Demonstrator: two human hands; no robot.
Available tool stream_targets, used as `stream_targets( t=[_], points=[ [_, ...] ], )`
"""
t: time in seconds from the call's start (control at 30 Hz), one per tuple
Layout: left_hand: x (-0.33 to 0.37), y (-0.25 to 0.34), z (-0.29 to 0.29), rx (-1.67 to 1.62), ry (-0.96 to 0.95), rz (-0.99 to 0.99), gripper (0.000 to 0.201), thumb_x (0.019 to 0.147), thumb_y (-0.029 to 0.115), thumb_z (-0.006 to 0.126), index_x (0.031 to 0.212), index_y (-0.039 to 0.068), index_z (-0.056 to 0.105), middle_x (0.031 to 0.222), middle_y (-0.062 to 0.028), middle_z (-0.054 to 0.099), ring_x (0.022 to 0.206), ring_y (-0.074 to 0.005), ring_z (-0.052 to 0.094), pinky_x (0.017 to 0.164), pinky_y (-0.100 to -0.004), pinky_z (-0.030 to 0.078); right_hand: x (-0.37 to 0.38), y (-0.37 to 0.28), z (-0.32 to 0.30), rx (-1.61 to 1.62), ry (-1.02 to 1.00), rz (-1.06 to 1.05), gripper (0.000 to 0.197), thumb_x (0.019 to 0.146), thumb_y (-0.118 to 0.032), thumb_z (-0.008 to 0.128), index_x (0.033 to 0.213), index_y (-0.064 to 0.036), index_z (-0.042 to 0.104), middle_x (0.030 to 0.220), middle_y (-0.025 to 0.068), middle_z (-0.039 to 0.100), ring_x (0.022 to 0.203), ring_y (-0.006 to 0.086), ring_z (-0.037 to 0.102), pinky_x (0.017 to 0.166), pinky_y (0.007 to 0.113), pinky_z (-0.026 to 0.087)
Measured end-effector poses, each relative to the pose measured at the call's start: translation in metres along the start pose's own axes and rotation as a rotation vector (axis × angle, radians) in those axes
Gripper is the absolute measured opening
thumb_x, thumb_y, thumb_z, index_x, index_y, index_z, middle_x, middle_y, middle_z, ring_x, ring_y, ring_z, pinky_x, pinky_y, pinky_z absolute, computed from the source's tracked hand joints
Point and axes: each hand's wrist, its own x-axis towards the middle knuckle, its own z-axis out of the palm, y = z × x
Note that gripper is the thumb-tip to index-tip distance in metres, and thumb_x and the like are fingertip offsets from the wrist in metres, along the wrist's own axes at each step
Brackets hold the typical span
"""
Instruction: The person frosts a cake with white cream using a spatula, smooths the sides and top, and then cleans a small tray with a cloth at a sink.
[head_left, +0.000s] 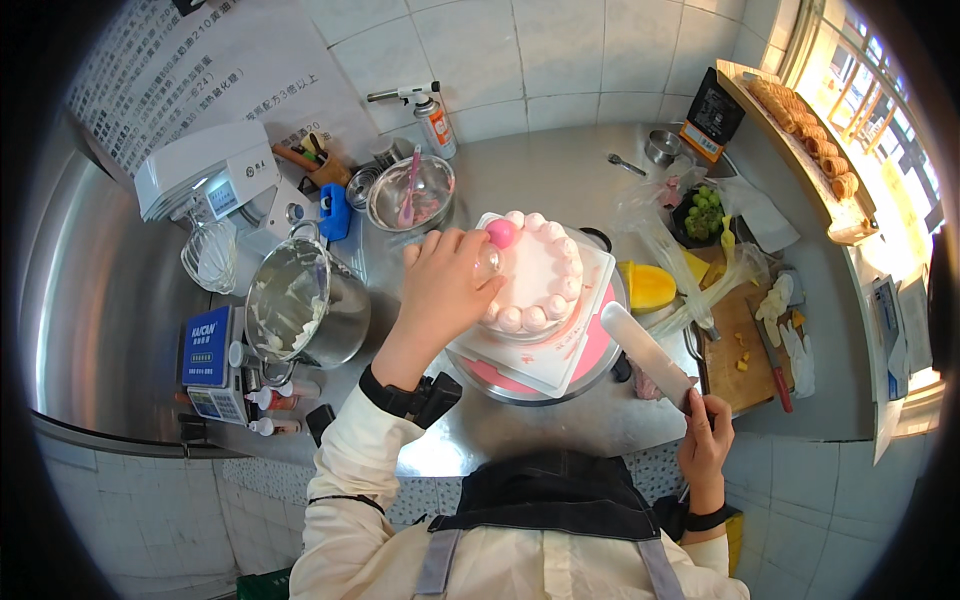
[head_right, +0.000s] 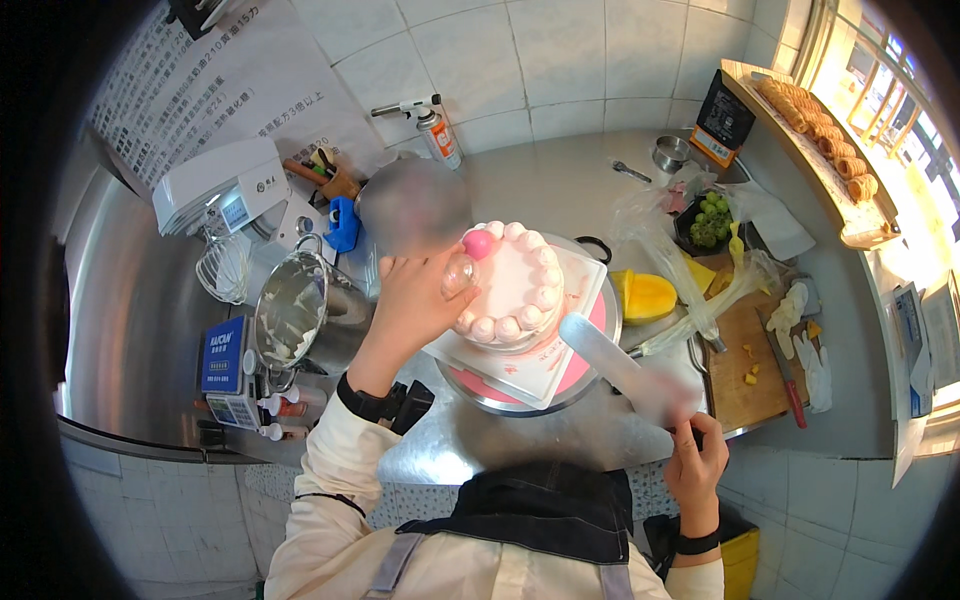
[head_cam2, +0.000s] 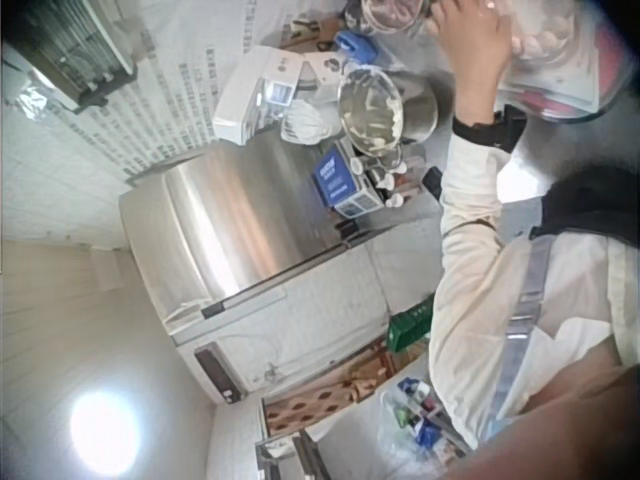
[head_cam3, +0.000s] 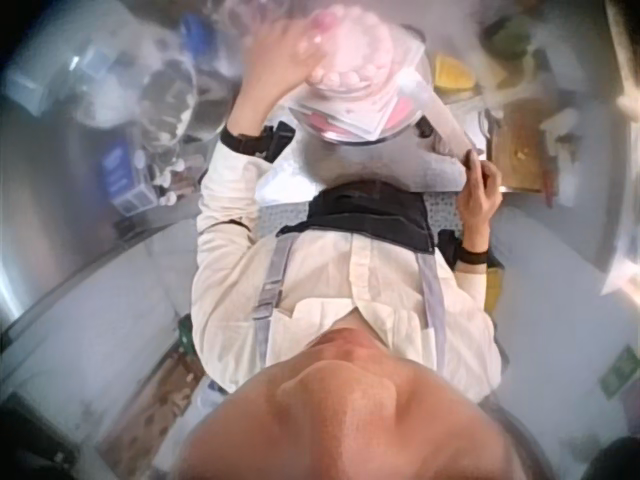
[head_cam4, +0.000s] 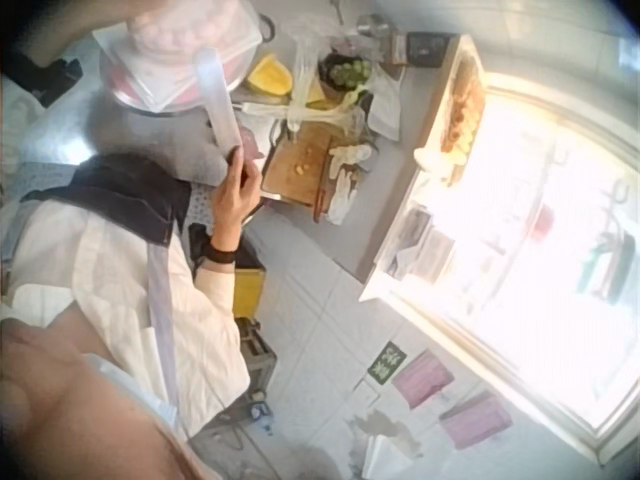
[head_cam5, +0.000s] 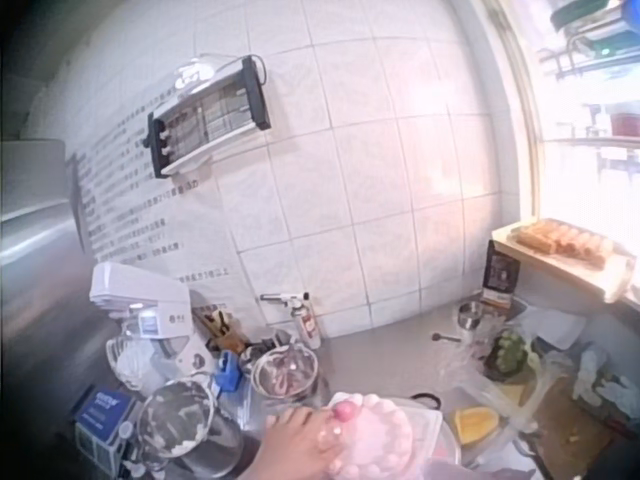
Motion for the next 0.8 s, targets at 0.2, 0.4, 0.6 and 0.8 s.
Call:
stream_targets(
  t=[0.2,0.4,0.6,0.8],
  points=[
    [-0.003,-0.01,-0.012,-0.411,0.081,-0.182,0.042,0.078,0.031,0.066,0.11,0.007,0.053,0.099,-0.0076,0.057,0.092,-0.0203,0.054,0.08,-0.0358,0.038,0.006,0.006,-0.002,0.015,-0.009,0.003,0.036,0.081,0.008,0.051,0.116,0.0011,0.058,0.092,0.0148,0.054,0.076,0.0253,0.055,0.065,0.03,0.046],
    [-0.045,0.027,-0.039,-1.754,-0.038,-0.377,0.062,0.085,0.046,0.057,0.124,0.0,0.041,0.114,-0.0142,0.054,0.094,-0.0174,0.055,0.076,-0.028,0.046,-0.013,0.012,0.001,0.144,0.204,0.379,0.034,0.091,0.002,0.045,0.125,0.0016,0.049,0.089,0.0064,0.048,0.068,0.0093,0.045,0.056,0.02,0.037],
    [-0.054,0.102,-0.011,-1.814,-0.347,-0.393,0.06,0.084,0.039,0.061,0.125,0.001,0.04,0.113,-0.0124,0.055,0.097,-0.0181,0.056,0.076,-0.026,0.045,-0.041,0.033,-0.012,0.602,0.41,0.714,0.032,0.095,-0.006,0.043,0.127,-0.0027,0.047,0.094,0.0008,0.045,0.062,0.0041,0.039,0.051,0.017,0.034],
    [-0.043,0.164,0.089,-1.673,-0.7,-0.32,0.045,0.085,0.007,0.058,0.126,0.002,0.039,0.115,-0.0054,0.051,0.101,-0.0116,0.052,0.085,-0.0265,0.044,-0.093,0.037,-0.053,0.361,0.558,0.812,0.03,0.096,-0.005,0.041,0.125,-0.0032,0.047,0.094,-0.0002,0.046,0.061,0.0043,0.039,0.048,0.017,0.033]
  ],
)
